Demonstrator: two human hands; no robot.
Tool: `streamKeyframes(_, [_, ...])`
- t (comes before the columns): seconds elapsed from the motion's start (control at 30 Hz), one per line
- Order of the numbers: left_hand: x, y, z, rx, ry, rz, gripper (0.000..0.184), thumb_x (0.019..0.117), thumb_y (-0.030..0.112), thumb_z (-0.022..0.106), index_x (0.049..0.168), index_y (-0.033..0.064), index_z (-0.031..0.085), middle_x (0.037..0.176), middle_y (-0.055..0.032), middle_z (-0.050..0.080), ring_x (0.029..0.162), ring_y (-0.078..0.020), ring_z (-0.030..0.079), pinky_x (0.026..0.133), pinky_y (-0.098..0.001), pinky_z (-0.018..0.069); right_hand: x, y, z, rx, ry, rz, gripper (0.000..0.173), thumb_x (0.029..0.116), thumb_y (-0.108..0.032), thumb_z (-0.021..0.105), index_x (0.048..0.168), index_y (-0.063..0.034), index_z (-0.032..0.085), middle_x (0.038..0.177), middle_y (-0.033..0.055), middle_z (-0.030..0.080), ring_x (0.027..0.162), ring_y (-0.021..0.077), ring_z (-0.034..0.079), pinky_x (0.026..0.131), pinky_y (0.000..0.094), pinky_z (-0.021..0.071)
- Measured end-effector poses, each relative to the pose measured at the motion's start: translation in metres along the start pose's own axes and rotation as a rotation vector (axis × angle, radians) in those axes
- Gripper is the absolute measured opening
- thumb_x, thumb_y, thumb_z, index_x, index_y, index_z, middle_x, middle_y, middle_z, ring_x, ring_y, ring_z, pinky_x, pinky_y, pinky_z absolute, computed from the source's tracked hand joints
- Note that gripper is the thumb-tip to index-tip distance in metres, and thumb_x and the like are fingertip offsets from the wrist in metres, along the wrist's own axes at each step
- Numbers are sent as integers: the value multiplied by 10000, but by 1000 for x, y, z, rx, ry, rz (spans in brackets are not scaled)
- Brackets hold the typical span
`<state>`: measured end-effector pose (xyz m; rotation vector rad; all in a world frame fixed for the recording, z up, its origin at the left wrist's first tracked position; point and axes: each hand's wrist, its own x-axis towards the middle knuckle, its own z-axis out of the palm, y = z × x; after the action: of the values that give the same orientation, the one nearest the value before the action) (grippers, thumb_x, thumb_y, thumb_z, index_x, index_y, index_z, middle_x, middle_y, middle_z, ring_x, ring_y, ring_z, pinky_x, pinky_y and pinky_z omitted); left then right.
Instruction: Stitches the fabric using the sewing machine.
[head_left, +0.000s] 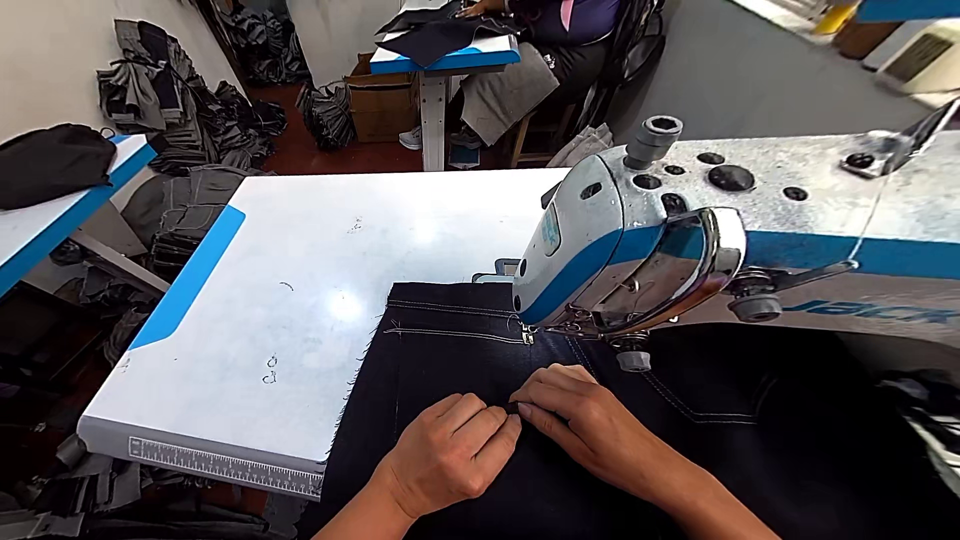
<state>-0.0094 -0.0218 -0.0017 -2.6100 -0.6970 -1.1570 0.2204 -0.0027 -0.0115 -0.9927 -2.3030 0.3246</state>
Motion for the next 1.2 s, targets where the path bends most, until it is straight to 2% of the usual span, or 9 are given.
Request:
streamKeyframes(0.3, [2,2,-1,50,-55,30,190,967,13,577,998,43,762,905,-80,744,758,-195,650,696,-287,525,1,-2,0,-2,8,16,385,1062,-381,456,903,-190,750,816,-70,669,820,87,616,789,301,464])
streamKeyframes(0.4, [2,10,-6,-262,-79,-398,214,959,238,692,1037,51,763,931,-54,754,837,-122,702,760,-235,576,-1,-1,2,10,48,-3,349,1048,-366,488,916,-195,761,822,-69,676,825,84,627,807,303,478])
streamKeyframes(0.47, [8,11,-16,-461,-166,-723,402,950,383,689,1112,15,697,887,-48,729,731,-75,675,658,-217,557,-4,0,3,33,59,-17,343,1048,-360,495,931,-192,770,839,-66,685,845,81,631,826,299,479])
streamKeyframes(0.57, [20,9,-27,-537,-453,-939,414,961,398,672,1158,36,705,916,-57,723,768,-97,675,720,-242,552,-7,-1,2,36,72,-37,332,1046,-363,510,937,-201,779,846,-73,690,868,68,636,847,278,484])
streamKeyframes(0.67, [28,13,-26,-423,-584,-895,311,997,334,619,1073,63,751,939,-75,718,834,-154,679,794,-310,546,-9,-1,3,24,104,-59,307,1036,-358,536,956,-210,794,850,-71,700,886,68,650,871,264,499])
streamKeyframes(0.87, [23,20,-18,-246,-495,-681,219,982,209,616,970,52,768,860,-91,726,809,-220,709,737,-360,570,-6,-8,-9,-105,86,-222,249,1031,-257,561,996,-159,787,851,-37,759,864,101,731,945,291,563])
streamKeyframes(1.0, [5,27,-28,-173,-434,-671,307,925,335,709,1077,71,745,943,-83,730,857,-227,714,763,-361,596,-5,-12,-14,-180,44,-286,248,1041,-194,530,980,-120,759,832,-5,754,842,146,745,871,291,598])
streamKeyframes(1.1, [-19,28,-37,-33,-296,-668,426,888,482,701,1046,90,749,897,-44,721,812,-180,703,721,-301,592,-5,-13,-16,-183,40,-286,249,1042,-189,527,981,-111,755,845,8,758,851,154,747,839,278,602])
streamKeyframes(1.2, [-32,28,-42,-74,-241,-670,430,912,482,687,1077,90,746,952,-39,732,877,-152,700,795,-254,580,-7,-11,-14,-175,54,-285,238,1030,-189,536,977,-118,757,849,8,761,852,147,747,818,264,600])
